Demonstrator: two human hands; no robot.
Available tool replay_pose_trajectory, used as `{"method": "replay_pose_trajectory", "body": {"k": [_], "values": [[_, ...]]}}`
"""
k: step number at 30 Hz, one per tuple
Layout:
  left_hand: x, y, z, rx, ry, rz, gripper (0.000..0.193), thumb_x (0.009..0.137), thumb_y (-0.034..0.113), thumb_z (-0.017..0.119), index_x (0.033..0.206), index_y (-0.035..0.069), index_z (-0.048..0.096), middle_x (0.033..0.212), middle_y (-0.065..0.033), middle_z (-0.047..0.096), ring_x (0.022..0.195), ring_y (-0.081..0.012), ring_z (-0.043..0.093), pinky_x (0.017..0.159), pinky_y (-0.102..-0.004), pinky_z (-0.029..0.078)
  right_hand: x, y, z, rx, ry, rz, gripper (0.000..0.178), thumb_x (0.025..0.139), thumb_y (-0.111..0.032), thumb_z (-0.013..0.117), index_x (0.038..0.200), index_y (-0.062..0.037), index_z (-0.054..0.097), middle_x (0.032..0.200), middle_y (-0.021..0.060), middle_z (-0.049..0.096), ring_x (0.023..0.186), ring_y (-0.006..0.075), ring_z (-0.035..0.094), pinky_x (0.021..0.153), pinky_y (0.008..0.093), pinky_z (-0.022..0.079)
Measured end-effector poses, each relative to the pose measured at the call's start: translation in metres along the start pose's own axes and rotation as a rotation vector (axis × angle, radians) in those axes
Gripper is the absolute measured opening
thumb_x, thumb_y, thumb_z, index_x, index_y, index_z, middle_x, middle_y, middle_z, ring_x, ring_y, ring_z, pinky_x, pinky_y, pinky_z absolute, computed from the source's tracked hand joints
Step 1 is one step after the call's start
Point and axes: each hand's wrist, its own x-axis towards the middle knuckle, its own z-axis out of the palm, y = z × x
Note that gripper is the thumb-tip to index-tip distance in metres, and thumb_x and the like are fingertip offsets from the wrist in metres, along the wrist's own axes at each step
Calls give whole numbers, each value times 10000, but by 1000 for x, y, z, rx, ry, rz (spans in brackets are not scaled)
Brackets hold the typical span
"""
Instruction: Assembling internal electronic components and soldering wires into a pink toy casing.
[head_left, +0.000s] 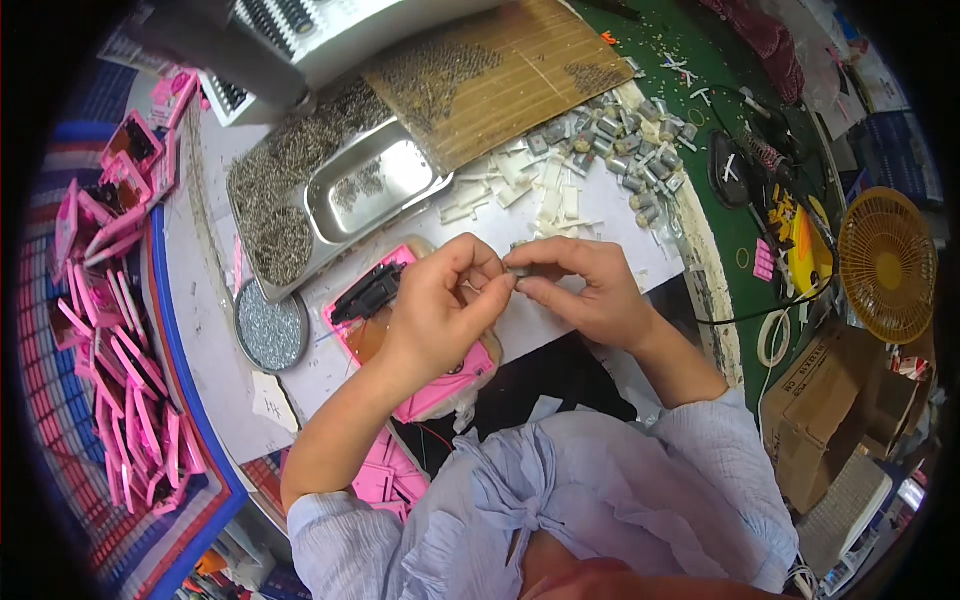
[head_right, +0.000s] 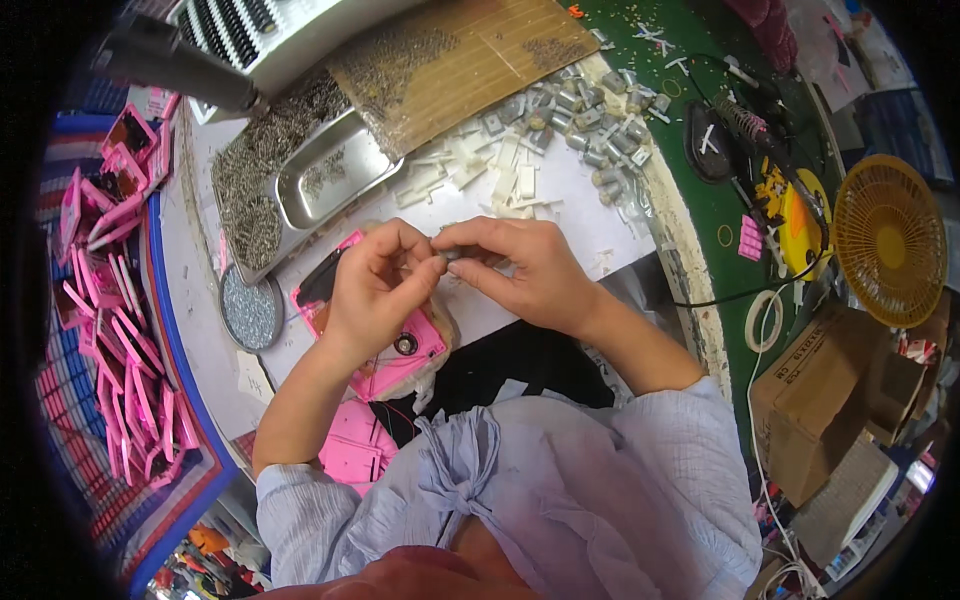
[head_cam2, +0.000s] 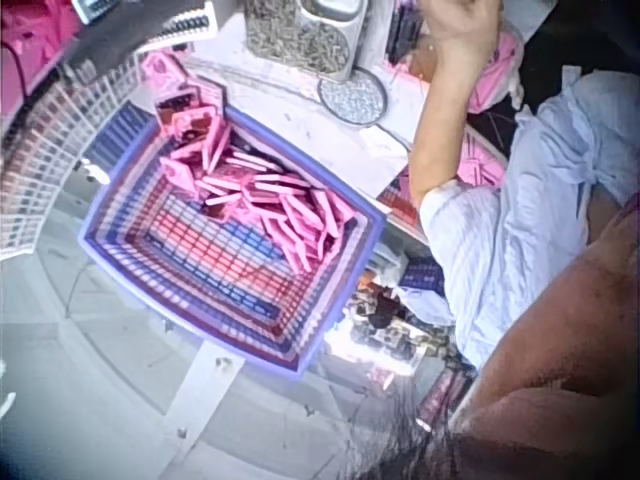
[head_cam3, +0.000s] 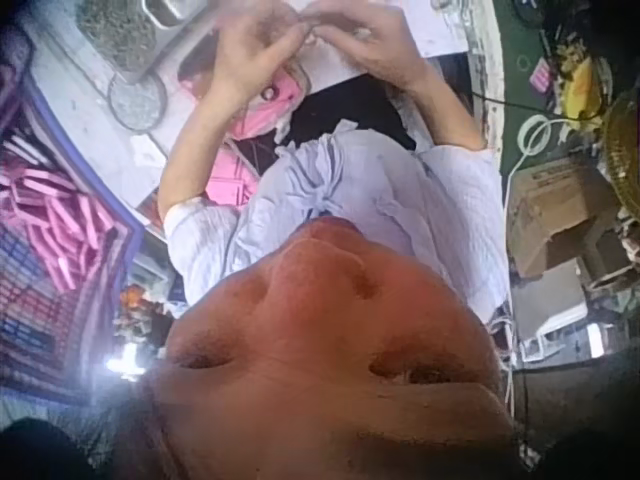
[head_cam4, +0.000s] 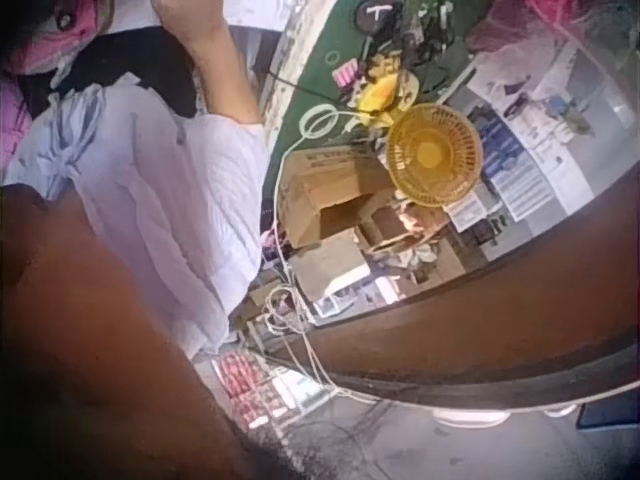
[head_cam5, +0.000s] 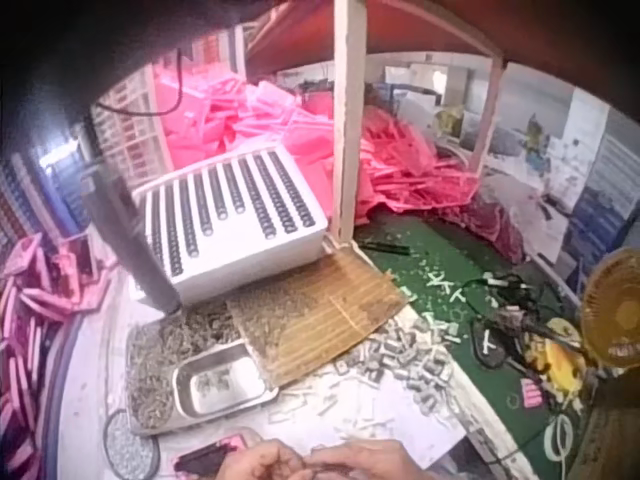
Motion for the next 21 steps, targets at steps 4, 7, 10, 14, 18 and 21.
{"method": "replay_pose_trajectory", "body": {"k": [4,7,10,14,18,21], "values": [[48,13,-13,193,-162,159,128,916,138,707,919,15,673,775,-75,669,660,-122,608,608,-288,494,-7,-9,-26,257,5,267,521,895,37,712,1391,-43,572,839,22,638,765,74,603,731,241,494],[110,36,-19,470,-28,151,140,964,133,668,986,1,709,823,-37,680,684,-77,580,633,-259,490,-14,-2,-34,315,52,242,565,902,34,708,1433,-47,530,828,3,603,768,57,567,753,239,477],[188,22,-12,805,117,348,173,903,173,706,997,30,734,842,-139,713,696,-254,669,695,-353,537,-18,1,-36,305,76,226,488,911,18,712,1380,-38,588,854,5,624,781,58,569,747,242,476],[263,-15,8,878,232,497,162,875,199,693,975,103,776,947,-144,748,921,-363,711,832,-460,567,-23,9,-35,272,101,232,403,902,3,733,1298,-25,658,868,-6,634,786,53,572,711,231,462],[277,-20,21,988,222,433,162,874,225,704,981,137,787,1015,-125,740,972,-349,698,856,-451,562,-29,10,-44,284,122,247,418,899,13,731,1307,-22,651,894,-2,639,786,50,570,701,222,460],[275,-17,23,978,231,412,183,867,221,718,1006,119,782,1022,-135,746,974,-359,696,870,-454,548,-34,14,-49,302,136,249,418,897,18,730,1306,-19,650,907,-2,638,788,49,569,703,215,463]]}}
